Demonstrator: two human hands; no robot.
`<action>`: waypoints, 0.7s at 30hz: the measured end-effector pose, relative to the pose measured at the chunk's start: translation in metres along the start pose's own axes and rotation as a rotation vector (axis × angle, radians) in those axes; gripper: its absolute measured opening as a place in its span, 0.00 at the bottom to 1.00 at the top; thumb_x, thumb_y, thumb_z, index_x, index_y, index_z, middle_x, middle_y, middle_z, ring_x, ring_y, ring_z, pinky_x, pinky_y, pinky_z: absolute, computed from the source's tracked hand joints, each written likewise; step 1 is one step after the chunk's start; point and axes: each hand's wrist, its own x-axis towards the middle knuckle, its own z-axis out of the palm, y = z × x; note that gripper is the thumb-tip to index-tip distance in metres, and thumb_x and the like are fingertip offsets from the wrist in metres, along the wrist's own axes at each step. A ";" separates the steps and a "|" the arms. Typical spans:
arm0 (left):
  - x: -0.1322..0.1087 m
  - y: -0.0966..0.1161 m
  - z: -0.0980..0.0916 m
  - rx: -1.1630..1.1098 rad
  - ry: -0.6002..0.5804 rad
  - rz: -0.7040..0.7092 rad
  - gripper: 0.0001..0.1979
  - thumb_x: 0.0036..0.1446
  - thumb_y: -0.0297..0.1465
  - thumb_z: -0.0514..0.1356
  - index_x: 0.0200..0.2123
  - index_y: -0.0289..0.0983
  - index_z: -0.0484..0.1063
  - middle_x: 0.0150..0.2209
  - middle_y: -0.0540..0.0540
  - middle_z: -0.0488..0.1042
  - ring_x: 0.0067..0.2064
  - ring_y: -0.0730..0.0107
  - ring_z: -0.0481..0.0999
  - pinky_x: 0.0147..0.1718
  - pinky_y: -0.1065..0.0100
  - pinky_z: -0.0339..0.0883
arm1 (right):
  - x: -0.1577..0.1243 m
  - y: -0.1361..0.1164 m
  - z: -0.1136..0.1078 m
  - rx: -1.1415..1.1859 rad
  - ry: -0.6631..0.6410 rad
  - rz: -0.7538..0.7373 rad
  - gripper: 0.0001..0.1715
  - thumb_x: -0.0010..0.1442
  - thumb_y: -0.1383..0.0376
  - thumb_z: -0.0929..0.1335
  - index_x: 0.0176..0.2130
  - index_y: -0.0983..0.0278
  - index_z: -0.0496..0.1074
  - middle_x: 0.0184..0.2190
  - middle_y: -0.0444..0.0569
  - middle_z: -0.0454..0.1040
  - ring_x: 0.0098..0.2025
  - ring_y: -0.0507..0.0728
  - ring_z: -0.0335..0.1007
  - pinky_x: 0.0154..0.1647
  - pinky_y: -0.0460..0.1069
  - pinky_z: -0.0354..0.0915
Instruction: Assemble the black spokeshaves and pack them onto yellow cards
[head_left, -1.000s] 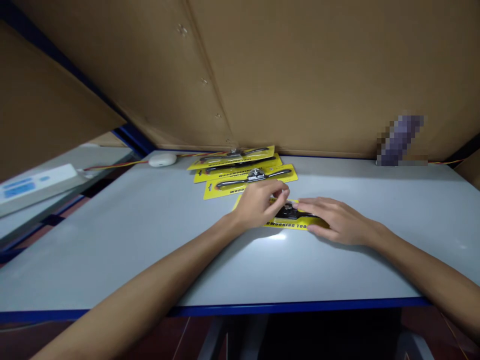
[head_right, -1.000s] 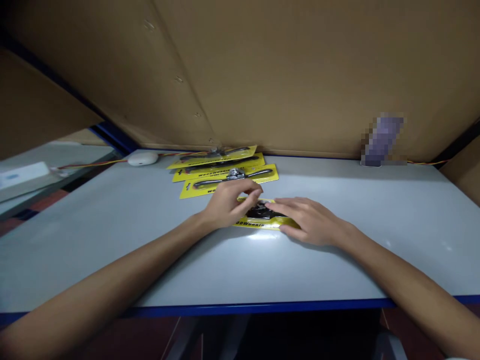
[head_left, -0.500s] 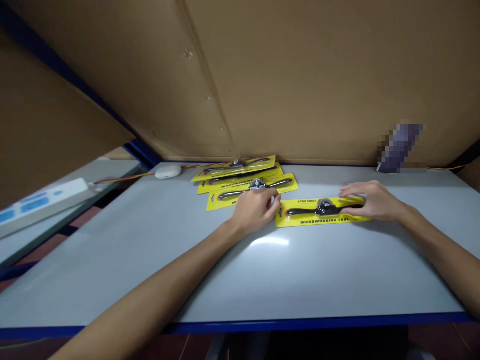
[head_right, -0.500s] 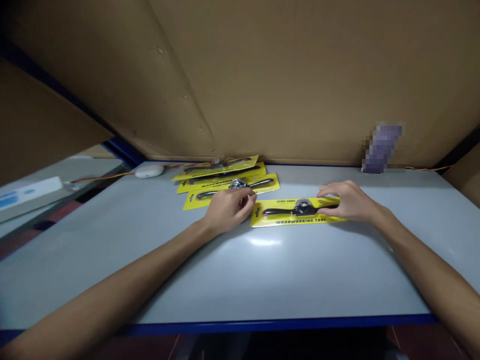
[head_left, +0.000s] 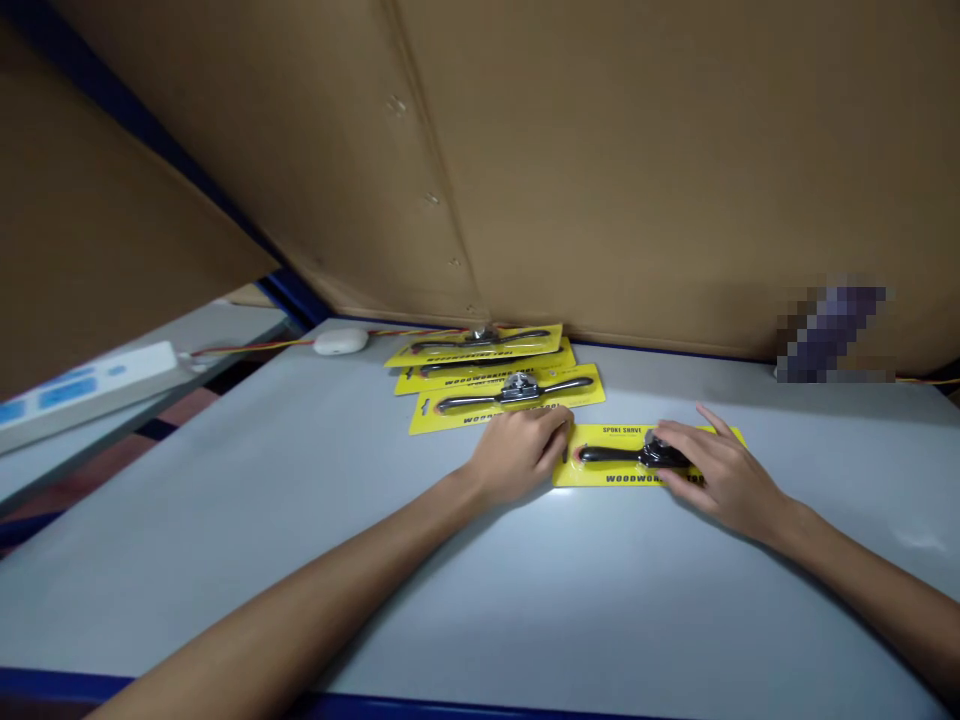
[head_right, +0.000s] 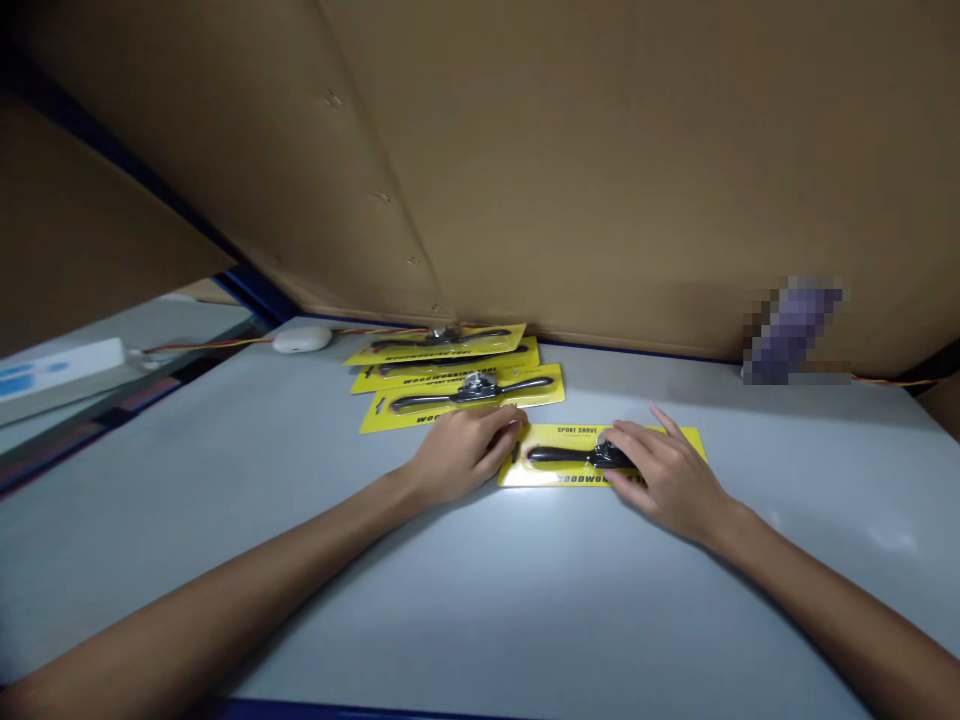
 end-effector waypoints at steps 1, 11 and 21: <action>0.000 0.001 0.000 -0.003 -0.016 -0.011 0.14 0.65 0.32 0.48 0.37 0.39 0.73 0.33 0.44 0.80 0.30 0.62 0.75 0.27 0.65 0.56 | -0.002 0.000 0.001 -0.014 0.010 -0.004 0.23 0.71 0.62 0.66 0.63 0.60 0.66 0.56 0.57 0.80 0.56 0.64 0.79 0.64 0.71 0.68; 0.001 0.007 -0.004 0.078 -0.185 -0.095 0.20 0.64 0.29 0.45 0.51 0.37 0.73 0.44 0.39 0.82 0.39 0.52 0.80 0.31 0.60 0.63 | -0.002 0.000 0.000 -0.116 -0.110 0.030 0.26 0.74 0.57 0.64 0.67 0.59 0.66 0.66 0.58 0.71 0.62 0.66 0.74 0.58 0.63 0.76; 0.003 0.007 -0.004 0.039 -0.114 -0.170 0.25 0.69 0.34 0.41 0.63 0.36 0.64 0.37 0.41 0.81 0.36 0.49 0.79 0.33 0.59 0.61 | -0.005 0.002 -0.001 -0.104 0.044 0.024 0.18 0.74 0.58 0.64 0.59 0.61 0.72 0.56 0.56 0.79 0.53 0.63 0.78 0.51 0.61 0.75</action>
